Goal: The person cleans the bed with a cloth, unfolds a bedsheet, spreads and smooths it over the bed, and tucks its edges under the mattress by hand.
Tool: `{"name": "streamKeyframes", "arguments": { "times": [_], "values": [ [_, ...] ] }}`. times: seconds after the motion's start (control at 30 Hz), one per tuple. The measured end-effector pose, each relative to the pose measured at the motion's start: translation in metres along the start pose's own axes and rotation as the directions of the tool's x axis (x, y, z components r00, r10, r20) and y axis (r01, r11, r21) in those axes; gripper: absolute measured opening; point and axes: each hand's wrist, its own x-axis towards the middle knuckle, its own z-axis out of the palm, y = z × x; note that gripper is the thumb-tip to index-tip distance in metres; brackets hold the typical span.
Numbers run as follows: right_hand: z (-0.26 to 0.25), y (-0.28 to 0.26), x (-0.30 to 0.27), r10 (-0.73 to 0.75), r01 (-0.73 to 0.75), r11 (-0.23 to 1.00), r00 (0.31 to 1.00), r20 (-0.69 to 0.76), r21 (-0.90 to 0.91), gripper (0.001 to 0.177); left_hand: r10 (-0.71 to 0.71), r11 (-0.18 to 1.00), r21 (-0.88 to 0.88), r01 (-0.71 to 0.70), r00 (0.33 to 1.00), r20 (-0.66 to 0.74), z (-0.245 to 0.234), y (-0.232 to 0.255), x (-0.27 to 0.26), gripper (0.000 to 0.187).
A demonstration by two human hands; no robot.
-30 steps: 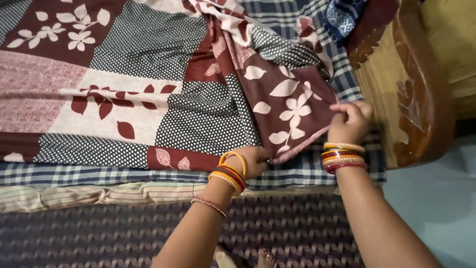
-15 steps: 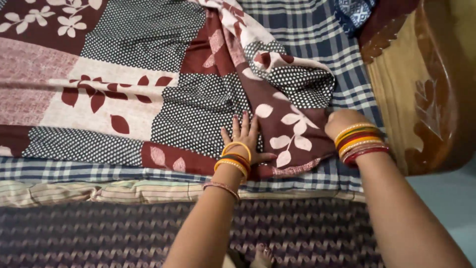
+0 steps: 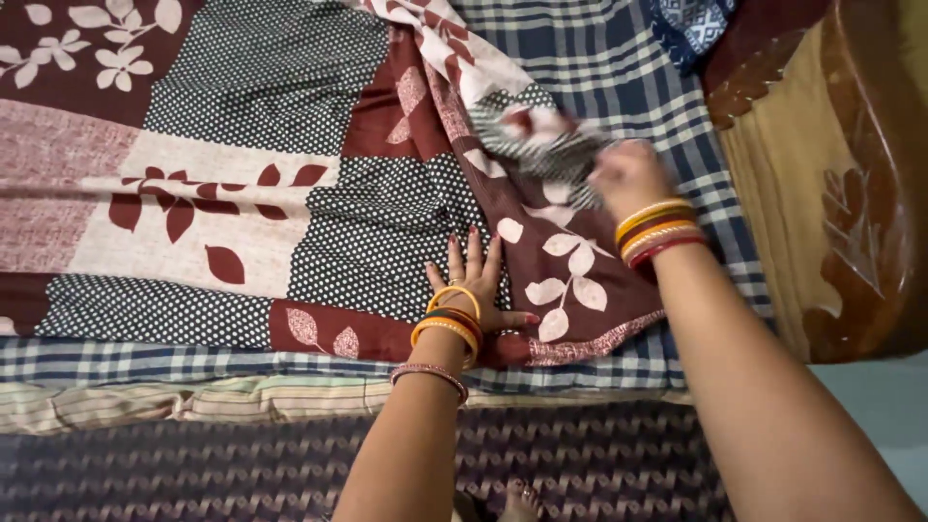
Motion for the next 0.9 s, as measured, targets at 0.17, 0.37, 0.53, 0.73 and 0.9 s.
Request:
{"name": "streamKeyframes", "arguments": {
  "times": [0.17, 0.37, 0.53, 0.73, 0.9],
  "values": [
    [-0.061, -0.031, -0.007, 0.063, -0.047, 0.998, 0.869, -0.491, 0.046, 0.071, -0.02, 1.0, 0.019, 0.02, 1.0, -0.012, 0.0, 0.004, -0.001, 0.146],
    [-0.002, -0.131, -0.039, -0.078, 0.094, 0.955, 0.995, 0.069, -0.28, 0.072, -0.022, 1.0, 0.017, 0.023, 0.999, -0.043, 0.008, 0.004, 0.0, 0.146],
    [-0.009, -0.068, -0.043, -0.051, 0.206, 0.915, 0.912, 0.408, -0.346, 0.086, -0.009, 1.0, 0.0, 0.009, 0.998, -0.07, 0.009, 0.001, 0.005, 0.144],
    [-0.028, -0.064, -0.056, 0.266, -0.257, 0.913, 0.964, -0.017, -0.317, 0.072, -0.029, 0.999, 0.018, 0.03, 0.999, -0.026, 0.005, 0.004, -0.001, 0.145],
    [-0.03, -0.083, -0.079, 0.295, -0.095, 0.918, 0.813, 0.501, -0.386, 0.065, -0.038, 0.999, 0.021, 0.038, 0.999, -0.018, 0.002, 0.004, -0.001, 0.145]
  ]
}}
